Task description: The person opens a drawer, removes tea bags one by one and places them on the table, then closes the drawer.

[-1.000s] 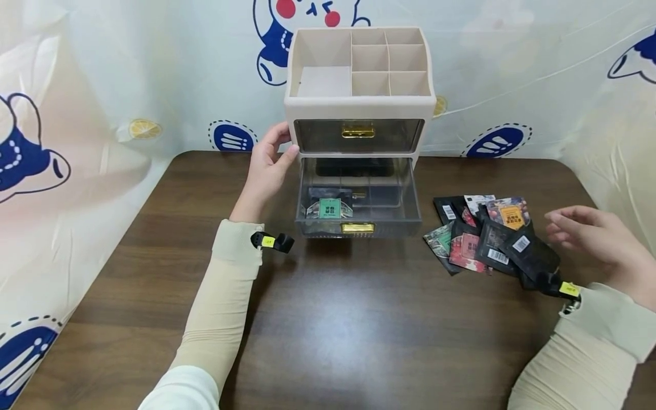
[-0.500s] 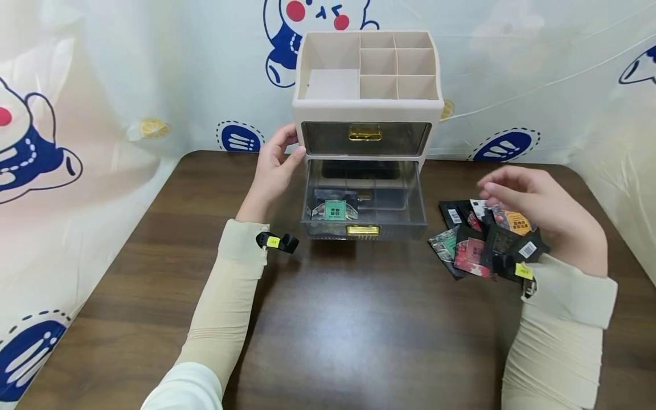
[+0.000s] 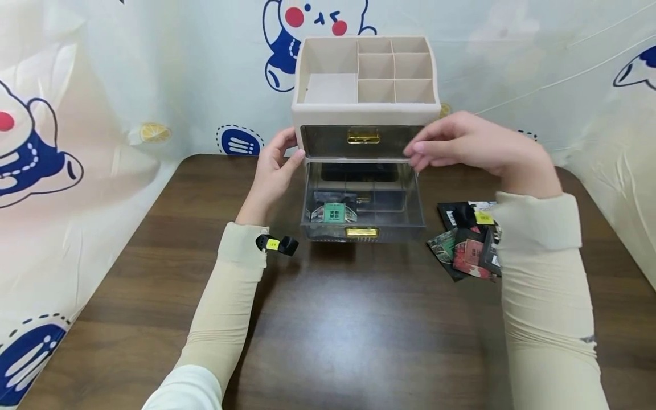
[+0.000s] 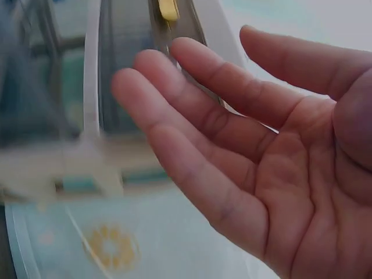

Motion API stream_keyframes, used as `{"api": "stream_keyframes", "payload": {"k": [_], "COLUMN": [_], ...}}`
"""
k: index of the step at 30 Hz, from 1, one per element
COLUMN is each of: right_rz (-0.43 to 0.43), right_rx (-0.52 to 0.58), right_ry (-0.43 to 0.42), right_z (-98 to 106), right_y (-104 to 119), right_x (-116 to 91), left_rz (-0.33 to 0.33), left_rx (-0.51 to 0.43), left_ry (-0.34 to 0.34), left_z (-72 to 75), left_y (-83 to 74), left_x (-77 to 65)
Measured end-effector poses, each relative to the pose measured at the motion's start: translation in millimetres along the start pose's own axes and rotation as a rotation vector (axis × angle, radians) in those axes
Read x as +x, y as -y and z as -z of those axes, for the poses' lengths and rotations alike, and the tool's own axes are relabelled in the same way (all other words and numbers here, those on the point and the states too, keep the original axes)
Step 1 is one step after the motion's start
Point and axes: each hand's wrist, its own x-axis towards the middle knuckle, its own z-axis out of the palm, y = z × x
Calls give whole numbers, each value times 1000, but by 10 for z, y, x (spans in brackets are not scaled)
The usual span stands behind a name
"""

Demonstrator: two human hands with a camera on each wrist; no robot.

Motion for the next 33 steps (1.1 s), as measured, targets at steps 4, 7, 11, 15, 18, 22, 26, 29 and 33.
{"api": "stream_keyframes", "payload": {"k": [4,7,11,15,18,22,26,29,33], "right_rz": [-23,-68,-115,-131,-152,-179,-178,-173,-171], "right_rx": [-93,-118,-147,-202,-241,-258,-274,-301,-324], "right_ry": [170,282,367,422,446,477,517,540,554], "right_z": [-111,-213,-358,-494,-594,-717,-802,-837,-851], "right_y": [197,322,460,558,604,624,623,624,625], "right_x": [325,554,786,955,1059,1165,1239,1287,1343], "left_rz": [-3,-12,-16,-8,0,4,0,-2,4], "left_rx": [-1,-6,-10,-13,-9,-4,-5,-9,-11], "left_ry": [0,0,3,7,8,10,12,7,2], "left_z": [4,4,1,0,4,9,7,6,12], "left_y": [19,19,8,-10,-18,-18,-9,-5,-8], "left_x": [-15,-20,-22,-14,-8,-7,-10,-8,2]}}
